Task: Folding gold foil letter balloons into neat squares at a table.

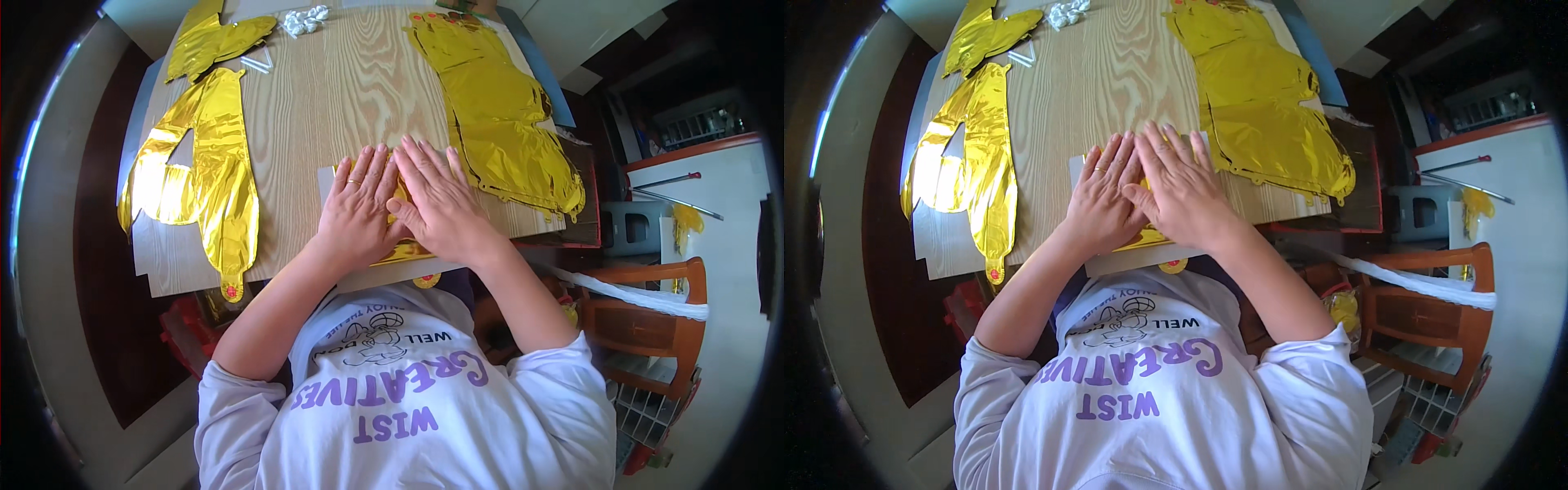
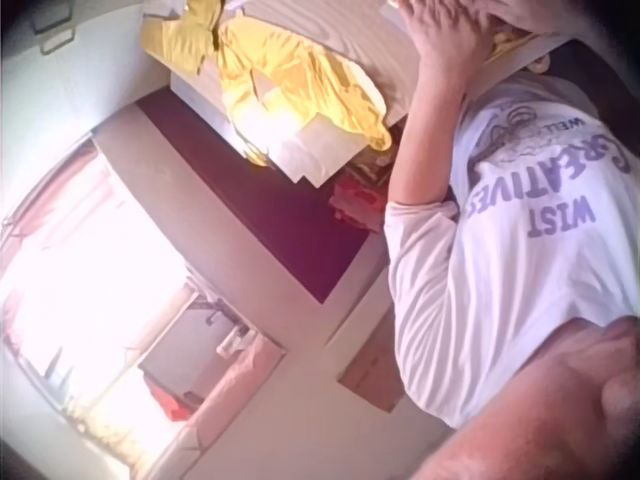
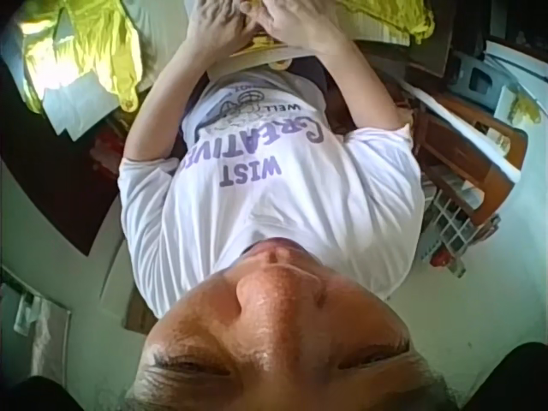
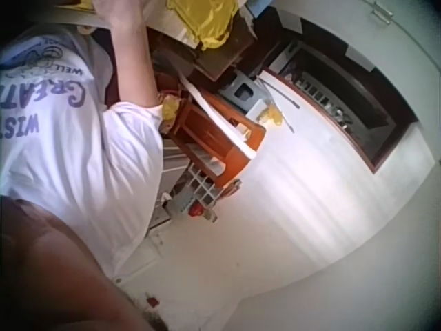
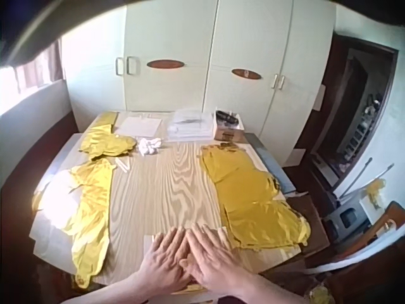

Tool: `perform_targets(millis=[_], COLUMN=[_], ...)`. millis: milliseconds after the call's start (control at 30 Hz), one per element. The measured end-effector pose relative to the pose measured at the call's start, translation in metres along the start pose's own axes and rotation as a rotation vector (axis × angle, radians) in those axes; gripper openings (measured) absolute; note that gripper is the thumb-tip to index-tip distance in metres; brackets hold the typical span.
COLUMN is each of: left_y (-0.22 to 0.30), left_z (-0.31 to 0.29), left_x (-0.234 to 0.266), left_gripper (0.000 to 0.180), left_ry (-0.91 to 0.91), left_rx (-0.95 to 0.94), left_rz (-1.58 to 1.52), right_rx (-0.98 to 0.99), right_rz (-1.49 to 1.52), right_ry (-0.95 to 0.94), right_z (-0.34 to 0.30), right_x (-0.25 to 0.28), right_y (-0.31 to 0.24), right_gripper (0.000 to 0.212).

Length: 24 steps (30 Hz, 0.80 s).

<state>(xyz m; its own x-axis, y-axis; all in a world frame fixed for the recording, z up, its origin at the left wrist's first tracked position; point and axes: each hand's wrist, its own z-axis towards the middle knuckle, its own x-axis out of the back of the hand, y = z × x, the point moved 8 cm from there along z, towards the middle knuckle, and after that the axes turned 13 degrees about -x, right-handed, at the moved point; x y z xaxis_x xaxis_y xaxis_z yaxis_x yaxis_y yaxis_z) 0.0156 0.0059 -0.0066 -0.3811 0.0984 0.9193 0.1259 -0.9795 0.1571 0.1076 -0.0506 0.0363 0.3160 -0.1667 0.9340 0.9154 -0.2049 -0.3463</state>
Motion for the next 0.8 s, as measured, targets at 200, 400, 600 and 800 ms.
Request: perform_targets(millis=[200, 400, 600, 800], left_y=[0.001, -0.013, -0.022, -0.046], left_z=[0.000, -0.017, -0.028, -0.046], left_x=[0.005, 0.012, 0.017, 0.047], left_gripper=[0.077, 0.078, 0.081, 0.076], left_ry=[0.015, -0.076, -0.059, 0.217], left_rx=[0.026, 0.158, 0.186, 0.360], left_rz=[-0.081, -0.015, -0.042, -0.685], right_rx=[-0.082, -0.104, -0.100, -0.252], right_rz=[-0.130, -0.200, -0.202, 0.819], right_ry=[-0.023, 0.000, -0.003, 0.136], right_z=[-0.005, -0.007, -0.006, -0.012], right_x=[-0.030, -0.033, -0.031, 0.021], right_y=[0.039, 0.038, 0.041, 0.075], right_gripper=[0.081, 0.083, 0.083, 0.062])
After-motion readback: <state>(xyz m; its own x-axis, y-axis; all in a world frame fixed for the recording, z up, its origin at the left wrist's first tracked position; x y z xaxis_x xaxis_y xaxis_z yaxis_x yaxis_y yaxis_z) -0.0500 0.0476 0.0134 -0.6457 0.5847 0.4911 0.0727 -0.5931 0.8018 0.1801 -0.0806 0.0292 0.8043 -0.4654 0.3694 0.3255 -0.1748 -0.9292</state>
